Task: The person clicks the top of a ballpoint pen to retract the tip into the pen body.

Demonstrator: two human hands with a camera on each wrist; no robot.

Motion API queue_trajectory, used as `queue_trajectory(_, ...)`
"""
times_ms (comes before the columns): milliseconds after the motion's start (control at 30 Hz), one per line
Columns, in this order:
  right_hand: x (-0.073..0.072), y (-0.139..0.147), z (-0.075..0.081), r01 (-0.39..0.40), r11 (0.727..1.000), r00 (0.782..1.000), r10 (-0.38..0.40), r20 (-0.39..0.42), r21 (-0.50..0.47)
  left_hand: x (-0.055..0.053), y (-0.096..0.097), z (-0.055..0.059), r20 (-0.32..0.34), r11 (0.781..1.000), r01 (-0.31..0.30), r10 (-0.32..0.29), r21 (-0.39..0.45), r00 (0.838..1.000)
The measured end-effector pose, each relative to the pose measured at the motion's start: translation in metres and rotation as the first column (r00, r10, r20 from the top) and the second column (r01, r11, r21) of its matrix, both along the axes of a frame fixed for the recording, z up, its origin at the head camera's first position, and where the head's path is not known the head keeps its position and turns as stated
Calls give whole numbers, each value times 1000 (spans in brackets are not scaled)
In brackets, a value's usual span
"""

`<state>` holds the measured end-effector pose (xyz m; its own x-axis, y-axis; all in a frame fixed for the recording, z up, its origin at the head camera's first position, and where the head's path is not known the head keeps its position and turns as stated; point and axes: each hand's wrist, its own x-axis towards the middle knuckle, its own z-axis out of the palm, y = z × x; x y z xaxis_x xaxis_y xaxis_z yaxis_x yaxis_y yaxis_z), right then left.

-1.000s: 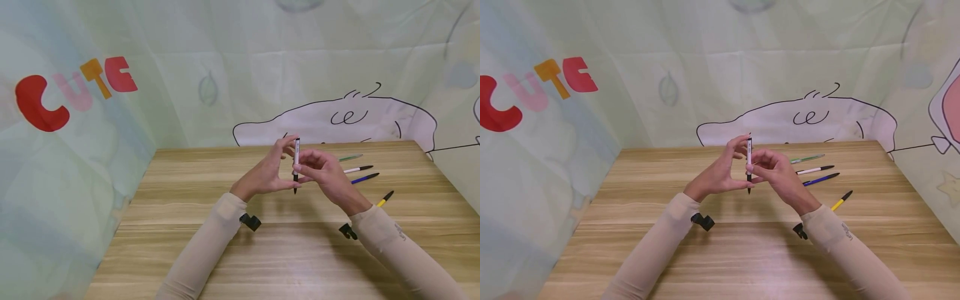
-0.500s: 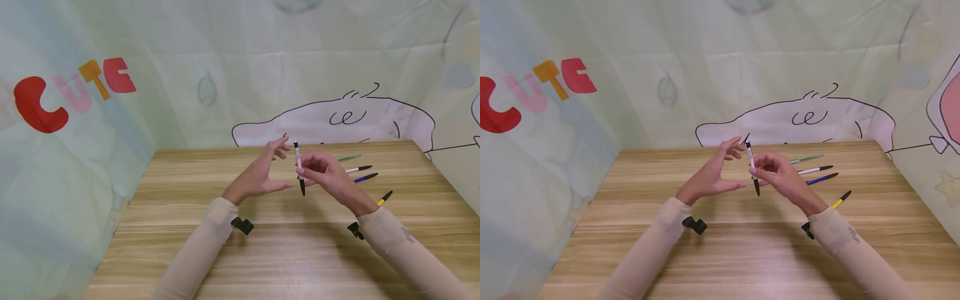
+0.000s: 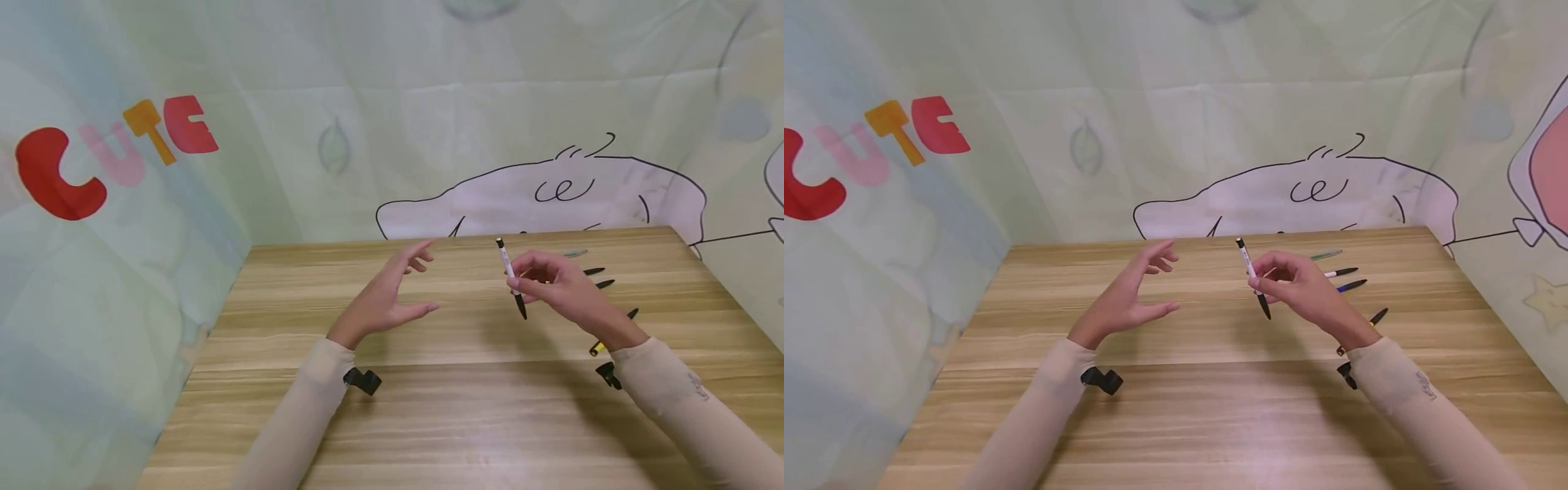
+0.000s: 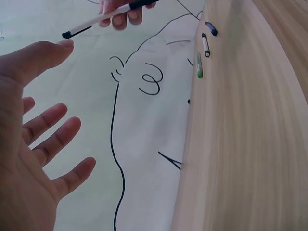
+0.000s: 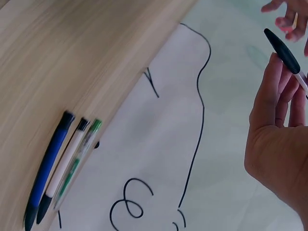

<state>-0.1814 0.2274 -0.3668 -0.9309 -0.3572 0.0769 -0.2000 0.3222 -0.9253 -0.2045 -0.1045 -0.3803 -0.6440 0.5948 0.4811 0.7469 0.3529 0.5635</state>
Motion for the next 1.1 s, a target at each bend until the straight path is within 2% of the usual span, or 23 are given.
queue_trajectory(200,-2,21,1,12,996,999,-9,-40,84,4,-22,-7,32,999,-32,32,-4,999)
queue_trajectory(467,-5,49,-2,-12,986,995,29,-96,167,9,-48,-16,58,996,-82,84,-25,995)
queue_trajectory(633,-7,65,-6,-7,966,989,45,-139,258,14,-64,-20,74,994,-108,110,-31,991)
queue_trajectory(800,-12,80,-10,-33,941,977,100,-186,336,18,-77,-22,83,989,-142,145,-32,986)
queue_trajectory(1100,-18,105,-17,-78,919,978,145,-148,387,26,-101,-28,90,979,-202,204,-28,975)
